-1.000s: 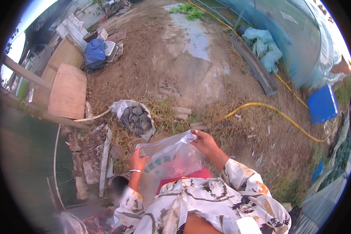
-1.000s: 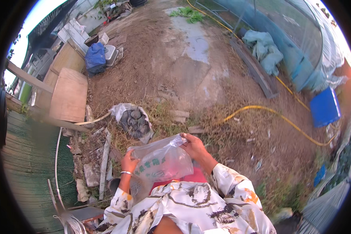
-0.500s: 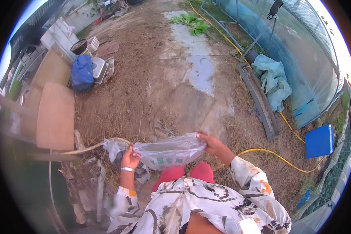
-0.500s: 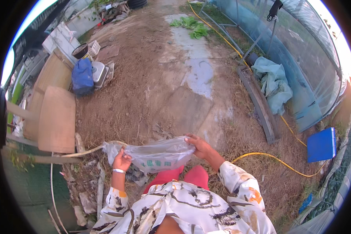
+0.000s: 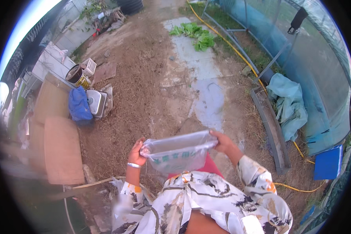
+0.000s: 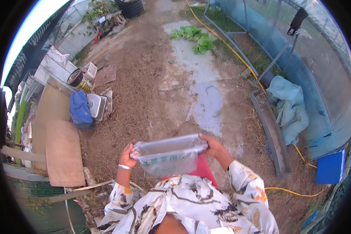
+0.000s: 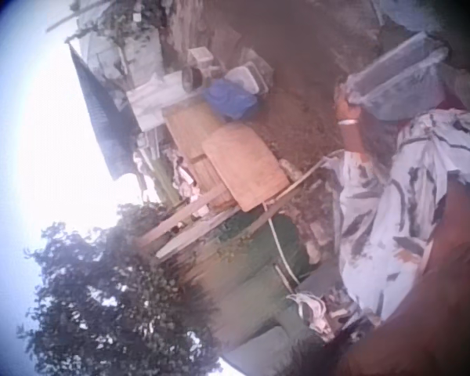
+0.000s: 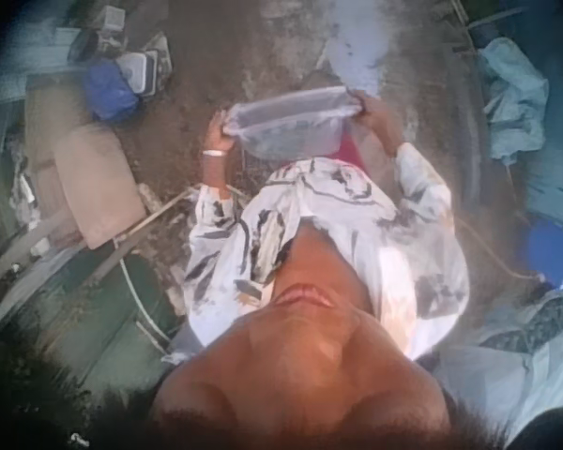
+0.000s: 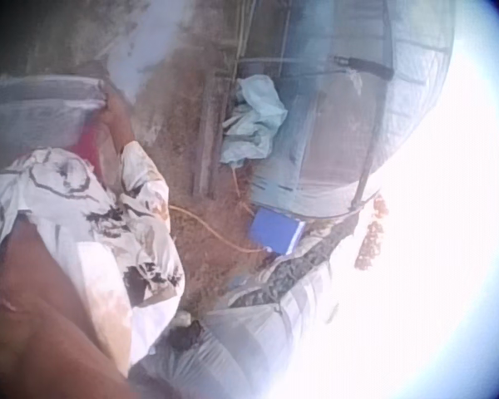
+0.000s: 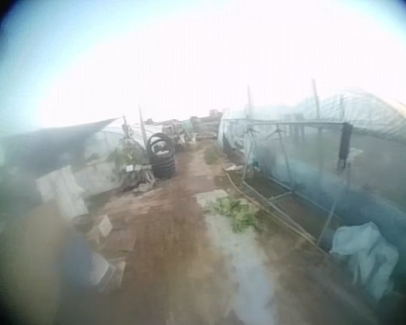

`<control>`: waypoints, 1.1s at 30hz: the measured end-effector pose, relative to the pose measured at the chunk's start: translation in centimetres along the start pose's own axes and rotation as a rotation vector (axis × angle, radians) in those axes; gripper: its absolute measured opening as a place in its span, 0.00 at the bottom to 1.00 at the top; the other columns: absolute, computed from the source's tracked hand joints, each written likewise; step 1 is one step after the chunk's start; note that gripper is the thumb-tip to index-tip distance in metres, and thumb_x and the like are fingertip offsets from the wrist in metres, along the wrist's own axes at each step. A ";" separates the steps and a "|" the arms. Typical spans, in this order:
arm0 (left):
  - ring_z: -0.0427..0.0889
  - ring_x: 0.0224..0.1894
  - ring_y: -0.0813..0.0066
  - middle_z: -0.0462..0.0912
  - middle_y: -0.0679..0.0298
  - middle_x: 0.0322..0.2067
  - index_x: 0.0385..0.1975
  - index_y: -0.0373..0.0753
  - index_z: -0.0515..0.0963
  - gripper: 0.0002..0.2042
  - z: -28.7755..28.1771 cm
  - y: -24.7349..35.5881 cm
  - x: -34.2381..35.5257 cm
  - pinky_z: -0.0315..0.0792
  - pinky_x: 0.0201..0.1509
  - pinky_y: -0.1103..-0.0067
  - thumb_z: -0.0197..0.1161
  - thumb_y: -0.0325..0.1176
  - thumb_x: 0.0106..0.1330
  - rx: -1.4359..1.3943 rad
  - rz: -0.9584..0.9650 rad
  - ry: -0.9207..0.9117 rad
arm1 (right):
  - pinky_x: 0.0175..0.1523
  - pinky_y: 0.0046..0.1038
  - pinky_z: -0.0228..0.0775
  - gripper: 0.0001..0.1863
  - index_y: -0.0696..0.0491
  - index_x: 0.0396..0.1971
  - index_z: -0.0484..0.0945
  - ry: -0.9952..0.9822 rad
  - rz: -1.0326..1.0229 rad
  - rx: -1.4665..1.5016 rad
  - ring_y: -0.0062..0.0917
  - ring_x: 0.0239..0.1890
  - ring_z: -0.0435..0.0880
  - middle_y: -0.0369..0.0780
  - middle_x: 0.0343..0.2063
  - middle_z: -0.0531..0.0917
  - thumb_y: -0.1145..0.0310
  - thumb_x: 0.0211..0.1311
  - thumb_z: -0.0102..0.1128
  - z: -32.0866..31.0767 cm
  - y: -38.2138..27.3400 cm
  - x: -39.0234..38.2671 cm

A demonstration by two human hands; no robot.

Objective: The person picks up bunches of leafy green vegetables from the ground, removes yellowed or damaged leaves by hand, and places the cleaned bunches into a plastic bag.

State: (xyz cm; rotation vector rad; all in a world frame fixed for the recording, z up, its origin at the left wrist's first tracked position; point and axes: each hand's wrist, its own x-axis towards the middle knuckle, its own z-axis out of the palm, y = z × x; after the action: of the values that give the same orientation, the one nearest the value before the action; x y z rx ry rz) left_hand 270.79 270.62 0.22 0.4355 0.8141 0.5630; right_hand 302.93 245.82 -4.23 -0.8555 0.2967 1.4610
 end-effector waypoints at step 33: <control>0.80 0.30 0.57 0.82 0.55 0.29 0.35 0.39 0.79 0.11 36.8 24.2 83.9 0.73 0.36 0.70 0.57 0.40 0.63 1.502 0.177 0.353 | 0.42 0.36 0.70 0.30 0.58 0.45 0.75 0.209 -0.057 -1.015 0.36 0.35 0.81 0.49 0.35 0.81 0.44 0.57 0.56 16.3 -66.1 65.6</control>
State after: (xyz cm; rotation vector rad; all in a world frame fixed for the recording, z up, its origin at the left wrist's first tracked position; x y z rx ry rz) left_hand 338.75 335.82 -9.95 1.8248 1.4705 0.0761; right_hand 368.89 312.76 -14.71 -1.8105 -0.3658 1.4417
